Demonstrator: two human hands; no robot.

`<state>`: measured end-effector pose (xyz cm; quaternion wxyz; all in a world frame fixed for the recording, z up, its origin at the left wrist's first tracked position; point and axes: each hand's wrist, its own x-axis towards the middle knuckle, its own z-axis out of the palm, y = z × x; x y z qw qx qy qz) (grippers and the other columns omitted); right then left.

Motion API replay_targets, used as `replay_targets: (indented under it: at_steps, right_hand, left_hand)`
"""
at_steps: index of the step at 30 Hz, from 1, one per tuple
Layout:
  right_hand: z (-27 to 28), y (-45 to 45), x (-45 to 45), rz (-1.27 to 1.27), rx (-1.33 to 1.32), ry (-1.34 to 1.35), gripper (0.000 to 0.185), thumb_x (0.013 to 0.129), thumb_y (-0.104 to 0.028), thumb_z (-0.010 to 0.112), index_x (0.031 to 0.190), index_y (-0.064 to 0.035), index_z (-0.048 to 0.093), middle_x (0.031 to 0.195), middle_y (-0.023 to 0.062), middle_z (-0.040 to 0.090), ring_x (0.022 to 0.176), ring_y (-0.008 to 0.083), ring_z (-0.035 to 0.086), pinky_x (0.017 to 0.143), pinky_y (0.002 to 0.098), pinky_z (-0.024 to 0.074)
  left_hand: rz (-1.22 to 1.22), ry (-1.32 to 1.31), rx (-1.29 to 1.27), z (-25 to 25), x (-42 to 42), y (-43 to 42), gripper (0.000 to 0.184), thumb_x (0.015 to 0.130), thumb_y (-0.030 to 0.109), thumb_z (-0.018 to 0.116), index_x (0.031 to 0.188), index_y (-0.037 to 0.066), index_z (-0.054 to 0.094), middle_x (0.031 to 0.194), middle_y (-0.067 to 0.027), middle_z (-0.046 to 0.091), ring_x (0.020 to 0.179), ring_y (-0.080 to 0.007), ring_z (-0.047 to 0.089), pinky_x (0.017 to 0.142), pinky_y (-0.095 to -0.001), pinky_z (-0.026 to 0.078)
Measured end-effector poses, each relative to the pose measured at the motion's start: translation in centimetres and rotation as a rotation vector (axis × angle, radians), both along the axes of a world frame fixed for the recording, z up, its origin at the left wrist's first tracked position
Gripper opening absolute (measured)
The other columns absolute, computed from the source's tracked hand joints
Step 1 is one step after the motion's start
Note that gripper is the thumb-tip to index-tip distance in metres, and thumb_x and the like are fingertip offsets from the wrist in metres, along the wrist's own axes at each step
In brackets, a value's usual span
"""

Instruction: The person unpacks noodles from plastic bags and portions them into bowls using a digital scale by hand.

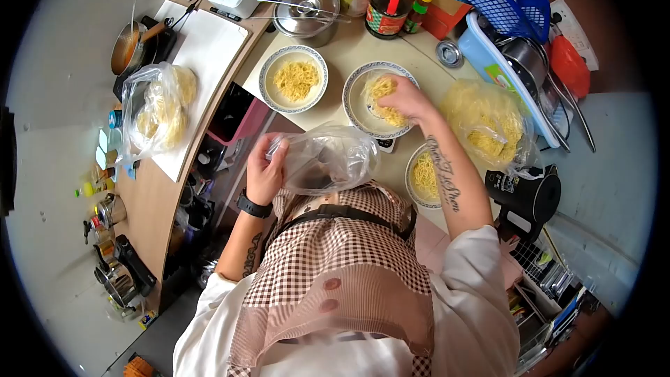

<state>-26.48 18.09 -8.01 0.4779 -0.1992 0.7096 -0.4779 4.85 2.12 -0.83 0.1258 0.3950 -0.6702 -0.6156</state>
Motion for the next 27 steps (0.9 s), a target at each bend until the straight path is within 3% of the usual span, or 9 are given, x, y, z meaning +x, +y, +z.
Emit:
replay_targets:
  at_steps: [5, 9, 15, 17, 19, 21, 22, 25, 27]
  right_hand:
    - [7.9, 2.6, 1.3, 0.072, -0.21, -0.405, 0.055, 0.07, 0.003, 0.07, 0.124, 0.0009, 0.06, 0.11, 0.0107, 0.069, 0.094, 0.0171, 0.069, 0.079, 0.0323, 0.0583]
    - [7.7, 2.9, 7.2, 0.334, -0.316, -0.653, 0.054, 0.072, 0.0, 0.071, 0.125, 0.0004, 0.059, 0.109, 0.0089, 0.069, 0.097, 0.0193, 0.068, 0.084, 0.0349, 0.0576]
    - [3.0, -1.4, 15.7, -0.251, -0.224, -0.844, 0.043, 0.097, -0.026, 0.064, 0.132, -0.0036, 0.056, 0.115, 0.0123, 0.066, 0.092, 0.018, 0.066, 0.075, 0.0314, 0.0581]
    - [4.6, -1.7, 16.1, -0.379, 0.073, -0.617, 0.042, 0.1, -0.03, 0.059, 0.134, -0.0057, 0.055, 0.114, 0.0127, 0.066, 0.092, 0.0176, 0.065, 0.075, 0.0309, 0.0578]
    - [4.4, 0.3, 16.1, -0.036, -0.026, -0.154, 0.049, 0.099, -0.03, 0.059, 0.14, -0.0067, 0.051, 0.126, 0.0184, 0.06, 0.099, 0.0268, 0.065, 0.081, 0.0375, 0.0566]
    - [5.8, 2.7, 15.2, 0.319, -0.015, 0.46, 0.054, 0.097, -0.028, 0.06, 0.144, -0.0057, 0.047, 0.133, 0.0208, 0.054, 0.1, 0.0344, 0.064, 0.087, 0.0416, 0.055]
    - [7.2, 3.1, 14.8, 0.243, -0.022, 0.306, 0.056, 0.093, -0.028, 0.064, 0.141, -0.004, 0.049, 0.138, 0.0234, 0.051, 0.104, 0.038, 0.063, 0.096, 0.0445, 0.0506]
    - [5.9, 3.5, 14.8, 0.022, -0.02, 0.965, 0.054, 0.089, -0.033, 0.068, 0.133, -0.0022, 0.056, 0.133, 0.023, 0.058, 0.097, 0.0337, 0.066, 0.096, 0.0443, 0.0502]
    - [4.6, 2.9, 15.2, 0.12, 0.128, 0.743, 0.047, 0.084, -0.036, 0.073, 0.11, 0.0022, 0.065, 0.105, 0.0222, 0.068, 0.078, 0.0305, 0.067, 0.08, 0.0417, 0.0534]
  left_hand:
    - [-0.027, -0.003, -0.018, 0.6, -1.7, 1.0, 0.022, 0.1, 0.021, 0.061, 0.105, 0.0, 0.065, 0.073, -0.0045, 0.063, 0.067, -0.0087, 0.053, 0.063, -0.0269, 0.047]
    - [-0.088, 0.104, 0.025, 1.4, -2.9, 2.7, 0.025, 0.107, 0.025, 0.051, 0.11, 0.002, 0.061, 0.062, 0.0061, 0.05, 0.042, -0.0027, 0.042, 0.04, -0.0202, 0.031]
    - [-0.346, 0.171, -0.195, 3.3, -3.1, 5.4, 0.024, 0.104, 0.015, 0.051, 0.113, 0.0, 0.067, 0.067, -0.0018, 0.059, 0.055, -0.0094, 0.053, 0.055, -0.0243, 0.042]
    - [-0.316, 0.0, -0.082, 4.5, -2.5, 4.6, 0.022, 0.102, 0.016, 0.056, 0.114, 0.002, 0.068, 0.068, -0.0101, 0.063, 0.06, -0.0158, 0.06, 0.06, -0.0307, 0.05]
    - [-0.107, 0.117, 0.061, 3.2, -2.1, 3.1, 0.031, 0.107, 0.023, 0.048, 0.115, 0.0, 0.068, 0.058, 0.0053, 0.048, 0.042, -0.0038, 0.042, 0.042, -0.0206, 0.033]
    - [0.005, 0.115, 0.243, 4.2, -2.1, 1.7, 0.036, 0.108, 0.029, 0.048, 0.117, -0.001, 0.067, 0.057, 0.0062, 0.043, 0.042, -0.0033, 0.039, 0.041, -0.0198, 0.031]
    - [0.007, 0.163, 0.292, 4.3, -1.7, 1.1, 0.039, 0.108, 0.032, 0.048, 0.118, -0.002, 0.066, 0.056, 0.0057, 0.041, 0.041, -0.0034, 0.037, 0.039, -0.0203, 0.031]
    - [0.089, 0.179, 0.373, 5.1, -1.2, 0.9, 0.038, 0.107, 0.032, 0.05, 0.118, -0.001, 0.066, 0.055, 0.0056, 0.038, 0.04, -0.0044, 0.036, 0.039, -0.0205, 0.032]
    - [0.132, 0.224, 0.41, 5.5, -0.7, 1.0, 0.035, 0.106, 0.028, 0.053, 0.12, -0.001, 0.066, 0.057, 0.0056, 0.042, 0.041, -0.0042, 0.037, 0.04, -0.02, 0.032]
